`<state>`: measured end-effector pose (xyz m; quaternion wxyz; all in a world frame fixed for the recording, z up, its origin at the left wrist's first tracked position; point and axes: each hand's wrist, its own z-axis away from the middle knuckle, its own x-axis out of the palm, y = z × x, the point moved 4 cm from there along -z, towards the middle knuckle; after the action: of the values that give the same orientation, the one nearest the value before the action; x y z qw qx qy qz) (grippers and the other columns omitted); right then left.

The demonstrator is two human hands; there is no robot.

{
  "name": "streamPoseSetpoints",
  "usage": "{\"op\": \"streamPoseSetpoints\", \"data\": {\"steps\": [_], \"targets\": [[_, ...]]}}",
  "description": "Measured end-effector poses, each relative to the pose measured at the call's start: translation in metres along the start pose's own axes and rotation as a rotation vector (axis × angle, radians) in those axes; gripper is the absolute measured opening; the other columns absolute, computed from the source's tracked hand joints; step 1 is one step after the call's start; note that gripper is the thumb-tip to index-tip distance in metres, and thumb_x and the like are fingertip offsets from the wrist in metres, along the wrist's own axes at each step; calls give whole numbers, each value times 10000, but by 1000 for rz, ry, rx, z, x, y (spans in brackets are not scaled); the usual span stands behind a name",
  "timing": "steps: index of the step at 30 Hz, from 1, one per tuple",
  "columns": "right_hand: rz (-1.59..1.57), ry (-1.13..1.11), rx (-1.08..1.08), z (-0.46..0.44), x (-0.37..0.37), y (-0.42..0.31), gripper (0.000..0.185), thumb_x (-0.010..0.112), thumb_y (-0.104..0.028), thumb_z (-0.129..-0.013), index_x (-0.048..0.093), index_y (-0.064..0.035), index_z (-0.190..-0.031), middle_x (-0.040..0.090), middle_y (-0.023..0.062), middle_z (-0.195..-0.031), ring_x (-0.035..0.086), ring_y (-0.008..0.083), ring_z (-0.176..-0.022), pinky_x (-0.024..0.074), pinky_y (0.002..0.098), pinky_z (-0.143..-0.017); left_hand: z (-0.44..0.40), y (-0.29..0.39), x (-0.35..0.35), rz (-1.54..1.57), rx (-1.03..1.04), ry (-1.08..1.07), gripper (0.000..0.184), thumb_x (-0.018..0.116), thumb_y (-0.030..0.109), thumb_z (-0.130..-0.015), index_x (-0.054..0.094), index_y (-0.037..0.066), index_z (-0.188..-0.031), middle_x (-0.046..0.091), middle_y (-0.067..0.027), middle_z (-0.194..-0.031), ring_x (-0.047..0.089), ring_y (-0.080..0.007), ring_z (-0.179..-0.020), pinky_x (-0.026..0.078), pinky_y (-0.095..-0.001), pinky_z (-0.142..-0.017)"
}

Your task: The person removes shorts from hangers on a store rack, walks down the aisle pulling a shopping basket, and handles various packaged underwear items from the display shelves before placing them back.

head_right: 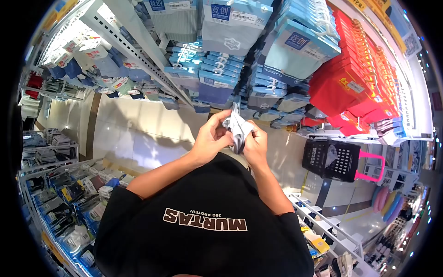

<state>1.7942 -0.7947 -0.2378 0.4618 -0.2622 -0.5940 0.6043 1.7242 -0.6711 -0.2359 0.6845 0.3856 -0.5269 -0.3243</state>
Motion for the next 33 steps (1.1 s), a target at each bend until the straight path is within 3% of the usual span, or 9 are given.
{"op": "streamPoseSetpoints", "data": {"steps": [7, 8, 12, 14, 17, 19, 22, 26, 33], "targets": [[-24, 25, 7, 3, -8, 6, 197, 535, -79, -993, 662, 44, -1078, 691, 52, -932, 613, 80, -795, 487, 227, -713, 7, -11, 1, -32, 47, 21, 511, 712, 24, -875, 433, -29, -1300, 551, -90, -1129, 583, -87, -899, 516, -254, -772], [-60, 24, 22, 2, -10, 10, 199, 533, -81, -993, 661, 45, -1079, 691, 54, -933, 615, 83, -797, 488, 228, -717, 4, -17, -4, -1, 44, 29, 372, 691, 37, -896, 502, -24, -1210, 614, -65, -1012, 594, -77, -838, 509, -236, -734], [-138, -15, 114, 4, -15, 13, 258, 523, -97, -996, 616, 65, -1174, 677, 64, -1013, 617, 99, -872, 488, 238, -756, 0, -15, -10, -62, -8, 116, 153, 638, 73, -945, 604, -30, -1053, 659, -31, -839, 592, -58, -693, 488, -220, -646], [-252, -37, 112, 6, -5, 5, 331, 562, -84, -972, 555, 77, -1261, 654, 80, -1098, 619, 116, -923, 497, 250, -787, -3, -16, -15, -87, -13, 150, 160, 648, 90, -945, 609, -29, -1044, 656, -31, -830, 591, -58, -686, 485, -220, -628], [-123, -75, -33, 14, 15, -11, 346, 598, -36, -934, 553, 72, -1259, 646, 96, -1127, 623, 125, -933, 507, 260, -819, -6, -17, -18, -127, 18, 122, 162, 651, 128, -961, 611, -17, -1020, 650, -37, -836, 588, -65, -677, 485, -221, -616], [-43, -98, -4, 10, 6, -4, 372, 607, 4, -912, 538, 71, -1271, 643, 98, -1136, 623, 125, -954, 511, 273, -844, -8, -18, -20, -140, 0, 60, 134, 626, 111, -979, 596, -9, -1030, 643, -40, -846, 600, -86, -695, 503, -238, -639], [-31, -96, 16, 2, -6, 4, 391, 581, -6, -925, 509, 70, -1302, 643, 96, -1151, 620, 117, -985, 505, 271, -856, -11, -14, -22, 50, -68, 20, 171, 609, 170, -992, 576, 3, -1008, 644, -51, -816, 638, -100, -660, 532, -250, -607], [-66, 29, -24, 3, -7, 5, 373, 552, -15, -938, 518, 71, -1299, 650, 102, -1143, 620, 126, -1000, 497, 277, -881, -7, -12, -20, 86, -183, -16, 165, 552, 183, -1018, 524, 21, -1003, 637, -66, -797, 667, -145, -651, 557, -278, -609], [-95, -19, 17, 5, -6, 4, 306, 584, -19, -933, 542, 52, -1229, 656, 97, -1094, 626, 116, -944, 504, 271, -849, -4, -16, -23, 79, -158, 32, 164, 506, 192, -1017, 486, 37, -967, 618, -81, -757, 657, -167, -632, 557, -293, -604]]}}
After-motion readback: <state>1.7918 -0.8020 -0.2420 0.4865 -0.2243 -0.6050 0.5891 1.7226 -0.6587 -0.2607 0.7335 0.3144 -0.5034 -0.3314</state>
